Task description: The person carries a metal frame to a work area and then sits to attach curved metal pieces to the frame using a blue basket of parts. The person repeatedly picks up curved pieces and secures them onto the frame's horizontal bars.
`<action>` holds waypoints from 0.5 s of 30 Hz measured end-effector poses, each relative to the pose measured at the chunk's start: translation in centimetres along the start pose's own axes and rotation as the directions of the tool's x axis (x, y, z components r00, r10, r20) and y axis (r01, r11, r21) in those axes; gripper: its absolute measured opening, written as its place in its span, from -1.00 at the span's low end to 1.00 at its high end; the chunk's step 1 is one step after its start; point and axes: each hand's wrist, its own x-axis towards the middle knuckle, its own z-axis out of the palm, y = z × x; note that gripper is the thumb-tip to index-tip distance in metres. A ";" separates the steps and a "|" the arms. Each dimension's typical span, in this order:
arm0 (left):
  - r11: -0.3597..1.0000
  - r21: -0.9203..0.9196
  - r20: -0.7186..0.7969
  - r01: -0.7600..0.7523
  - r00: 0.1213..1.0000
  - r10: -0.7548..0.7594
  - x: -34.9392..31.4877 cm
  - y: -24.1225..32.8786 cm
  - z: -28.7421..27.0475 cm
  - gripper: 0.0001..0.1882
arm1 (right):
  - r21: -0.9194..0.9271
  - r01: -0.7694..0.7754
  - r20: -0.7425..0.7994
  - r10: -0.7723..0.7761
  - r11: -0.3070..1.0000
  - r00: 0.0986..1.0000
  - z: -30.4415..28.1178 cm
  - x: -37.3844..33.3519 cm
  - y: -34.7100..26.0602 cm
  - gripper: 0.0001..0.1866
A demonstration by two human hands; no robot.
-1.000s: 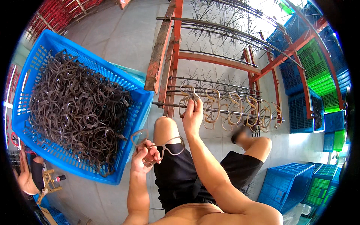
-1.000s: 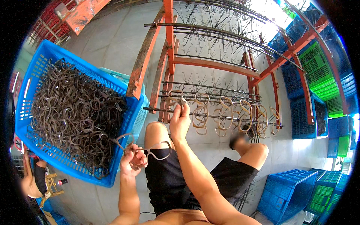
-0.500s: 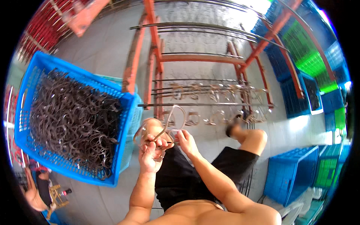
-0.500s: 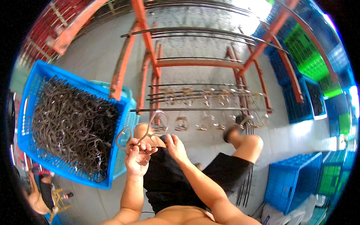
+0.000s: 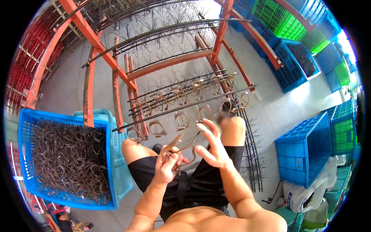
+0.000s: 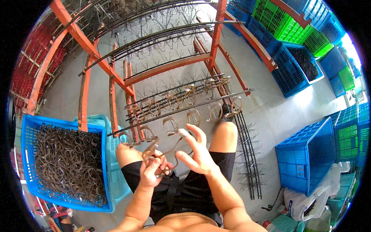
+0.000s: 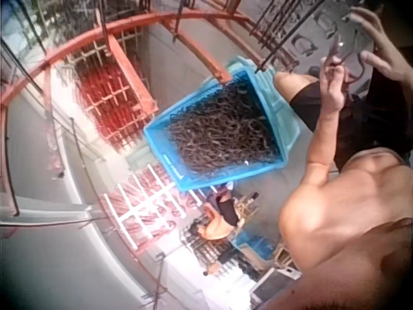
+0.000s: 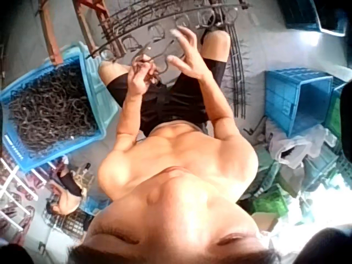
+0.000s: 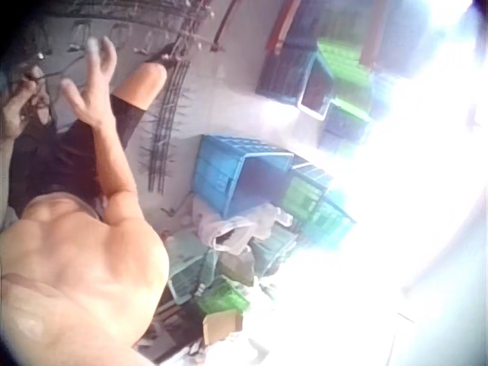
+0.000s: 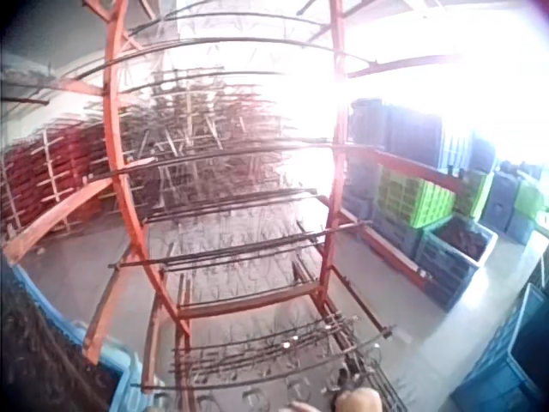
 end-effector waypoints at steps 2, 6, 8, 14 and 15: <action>0.995 0.098 0.038 -0.007 0.999 0.003 0.7 0.9 -0.2 -0.88 | 0.226 -0.121 0.001 0.124 0.967 0.992 -0.7 0.2 -0.1 -0.14; 0.877 0.455 0.035 -0.152 0.988 0.153 1.6 -0.1 0.2 -0.72 | 0.899 -0.286 0.131 0.418 0.332 0.899 1.4 0.1 0.4 -0.23; 0.824 0.522 0.066 -0.219 0.974 0.216 1.8 -1.1 0.8 -0.73 | 0.960 -0.255 0.185 0.428 0.112 0.885 2.4 0.0 0.9 -0.30; 0.881 0.370 -0.339 -0.293 0.841 0.422 1.0 4.4 -1.5 -0.91 | 0.387 -0.220 -0.472 0.398 0.895 0.787 -7.9 2.2 6.2 -0.75; 0.850 0.394 -0.323 -0.350 0.813 0.485 0.5 6.0 -2.5 -0.92 | 0.180 -0.250 -0.644 0.306 0.951 0.701 -10.6 3.1 8.0 -0.79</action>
